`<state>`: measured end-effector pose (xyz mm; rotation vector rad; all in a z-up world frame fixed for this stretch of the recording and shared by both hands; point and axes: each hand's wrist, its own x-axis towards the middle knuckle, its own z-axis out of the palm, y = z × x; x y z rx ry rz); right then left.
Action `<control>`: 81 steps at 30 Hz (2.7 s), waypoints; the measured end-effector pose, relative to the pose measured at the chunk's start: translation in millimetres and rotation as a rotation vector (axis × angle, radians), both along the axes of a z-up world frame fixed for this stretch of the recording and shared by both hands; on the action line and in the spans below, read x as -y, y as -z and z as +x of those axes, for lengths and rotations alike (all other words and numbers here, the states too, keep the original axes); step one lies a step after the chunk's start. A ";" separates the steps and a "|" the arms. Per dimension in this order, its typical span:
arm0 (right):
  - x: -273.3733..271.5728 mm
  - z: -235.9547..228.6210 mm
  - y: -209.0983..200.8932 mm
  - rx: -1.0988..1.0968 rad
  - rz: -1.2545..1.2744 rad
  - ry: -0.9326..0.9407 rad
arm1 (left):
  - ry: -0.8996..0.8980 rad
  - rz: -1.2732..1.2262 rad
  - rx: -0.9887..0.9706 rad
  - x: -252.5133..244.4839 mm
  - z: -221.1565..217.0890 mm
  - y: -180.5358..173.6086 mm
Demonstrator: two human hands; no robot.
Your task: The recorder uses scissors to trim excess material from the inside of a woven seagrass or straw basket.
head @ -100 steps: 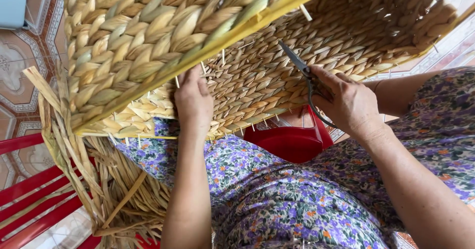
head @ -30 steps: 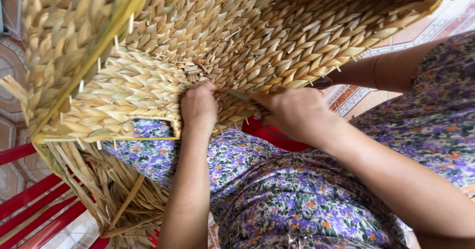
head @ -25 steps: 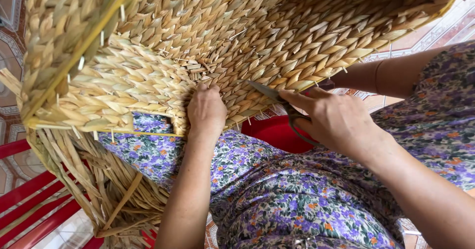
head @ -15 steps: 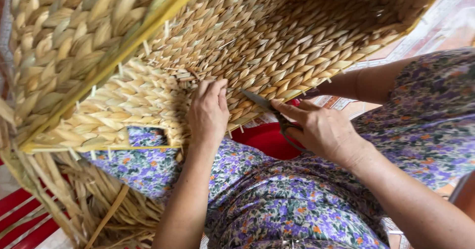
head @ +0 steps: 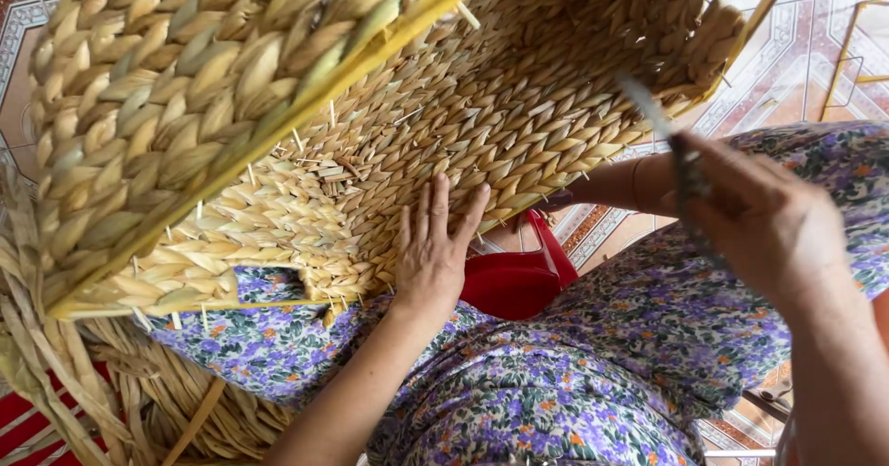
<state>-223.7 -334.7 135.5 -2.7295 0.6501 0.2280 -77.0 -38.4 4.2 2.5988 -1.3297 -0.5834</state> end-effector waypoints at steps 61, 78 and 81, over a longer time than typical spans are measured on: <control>-12.2 85.8 27.4 -0.483 -0.019 0.114 | 0.708 0.465 1.079 173.0 139.9 97.0; -18.3 94.7 72.0 -0.408 0.015 -0.008 | 0.235 0.188 -0.012 156.4 140.9 55.5; -17.3 71.7 57.8 -0.287 0.065 0.029 | 0.149 0.131 -0.204 156.4 139.1 52.0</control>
